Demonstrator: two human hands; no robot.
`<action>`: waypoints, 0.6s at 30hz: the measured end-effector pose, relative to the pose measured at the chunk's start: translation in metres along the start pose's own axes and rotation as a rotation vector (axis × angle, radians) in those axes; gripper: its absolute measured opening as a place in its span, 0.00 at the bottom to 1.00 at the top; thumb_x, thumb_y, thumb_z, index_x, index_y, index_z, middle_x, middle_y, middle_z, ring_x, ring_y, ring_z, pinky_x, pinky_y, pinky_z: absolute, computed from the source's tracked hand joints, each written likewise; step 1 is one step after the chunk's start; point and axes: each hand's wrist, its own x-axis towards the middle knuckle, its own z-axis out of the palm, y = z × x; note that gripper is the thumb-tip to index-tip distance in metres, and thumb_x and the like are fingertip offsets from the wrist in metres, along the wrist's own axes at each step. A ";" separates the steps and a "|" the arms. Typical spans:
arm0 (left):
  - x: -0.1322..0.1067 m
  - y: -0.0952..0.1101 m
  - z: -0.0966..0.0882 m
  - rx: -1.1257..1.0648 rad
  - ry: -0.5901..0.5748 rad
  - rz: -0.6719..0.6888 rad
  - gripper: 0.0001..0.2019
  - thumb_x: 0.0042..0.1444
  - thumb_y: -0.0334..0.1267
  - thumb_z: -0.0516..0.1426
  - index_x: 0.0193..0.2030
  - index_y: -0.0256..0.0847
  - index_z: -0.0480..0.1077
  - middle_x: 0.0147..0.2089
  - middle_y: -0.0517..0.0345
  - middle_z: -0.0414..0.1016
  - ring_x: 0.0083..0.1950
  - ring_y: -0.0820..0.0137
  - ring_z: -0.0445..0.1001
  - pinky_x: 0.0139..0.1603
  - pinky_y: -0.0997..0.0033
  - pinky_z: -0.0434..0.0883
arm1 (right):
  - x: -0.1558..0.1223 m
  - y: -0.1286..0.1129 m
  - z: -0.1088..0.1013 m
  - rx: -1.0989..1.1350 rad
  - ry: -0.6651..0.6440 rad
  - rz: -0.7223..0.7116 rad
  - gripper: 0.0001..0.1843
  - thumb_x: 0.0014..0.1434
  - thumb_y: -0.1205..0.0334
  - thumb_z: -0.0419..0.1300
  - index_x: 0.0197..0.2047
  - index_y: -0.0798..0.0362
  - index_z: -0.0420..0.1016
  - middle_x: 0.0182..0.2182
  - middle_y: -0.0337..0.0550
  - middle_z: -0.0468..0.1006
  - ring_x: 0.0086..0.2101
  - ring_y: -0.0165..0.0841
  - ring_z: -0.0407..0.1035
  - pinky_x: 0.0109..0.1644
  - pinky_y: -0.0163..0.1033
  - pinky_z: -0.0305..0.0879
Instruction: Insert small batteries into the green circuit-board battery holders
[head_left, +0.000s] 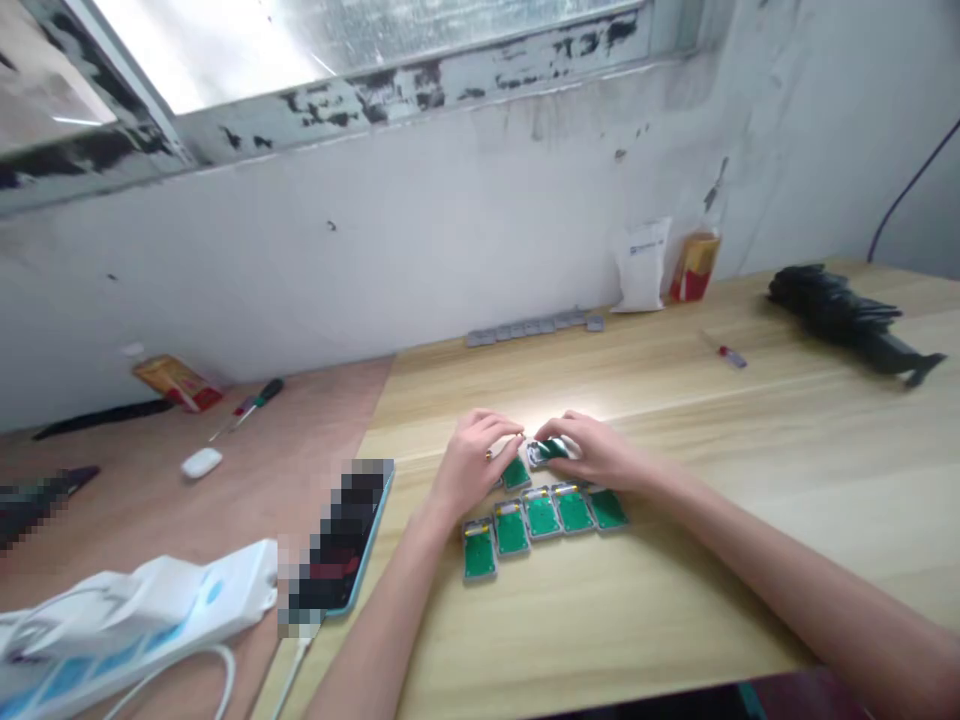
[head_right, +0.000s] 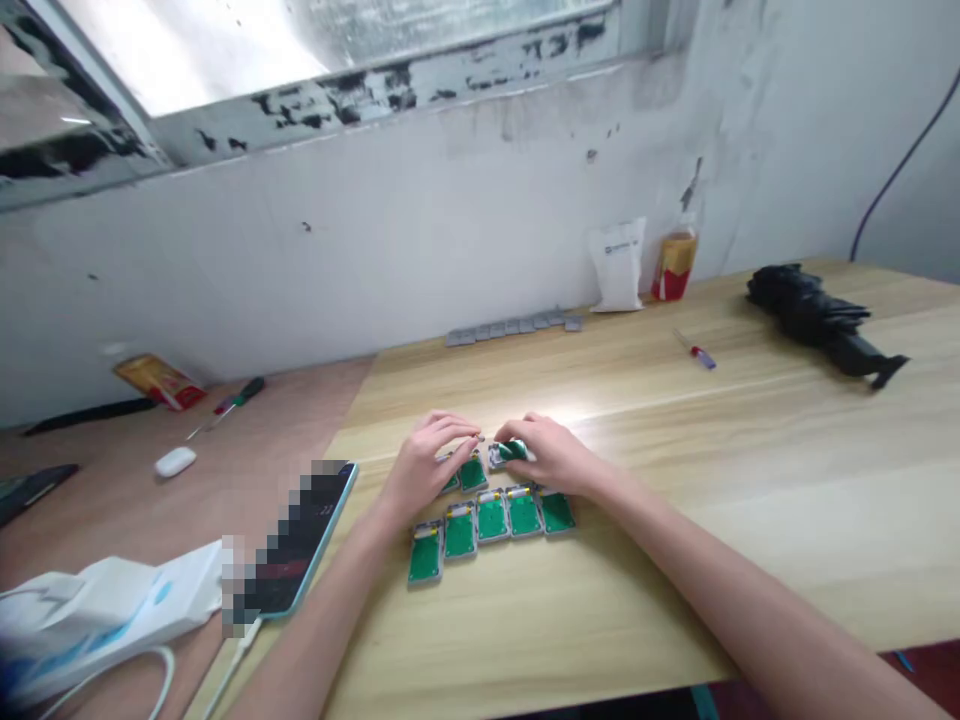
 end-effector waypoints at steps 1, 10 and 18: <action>0.000 0.000 0.001 0.003 -0.006 0.007 0.08 0.64 0.38 0.55 0.43 0.42 0.76 0.43 0.54 0.79 0.48 0.64 0.71 0.52 0.59 0.68 | 0.000 0.000 0.000 0.000 0.005 0.001 0.14 0.57 0.63 0.62 0.48 0.49 0.73 0.39 0.44 0.77 0.42 0.38 0.68 0.45 0.41 0.64; -0.001 -0.002 0.005 0.063 -0.036 -0.009 0.08 0.63 0.37 0.56 0.43 0.42 0.76 0.41 0.55 0.80 0.46 0.63 0.72 0.51 0.59 0.67 | 0.001 0.000 -0.006 -0.160 -0.012 0.024 0.18 0.55 0.57 0.64 0.48 0.52 0.73 0.41 0.47 0.76 0.42 0.40 0.68 0.46 0.42 0.61; -0.005 -0.008 -0.013 0.096 -0.008 -0.050 0.06 0.61 0.36 0.57 0.41 0.43 0.76 0.39 0.57 0.80 0.44 0.64 0.72 0.50 0.59 0.66 | 0.001 -0.003 -0.010 -0.208 -0.051 0.082 0.20 0.58 0.49 0.62 0.49 0.50 0.73 0.36 0.44 0.78 0.39 0.38 0.71 0.46 0.43 0.58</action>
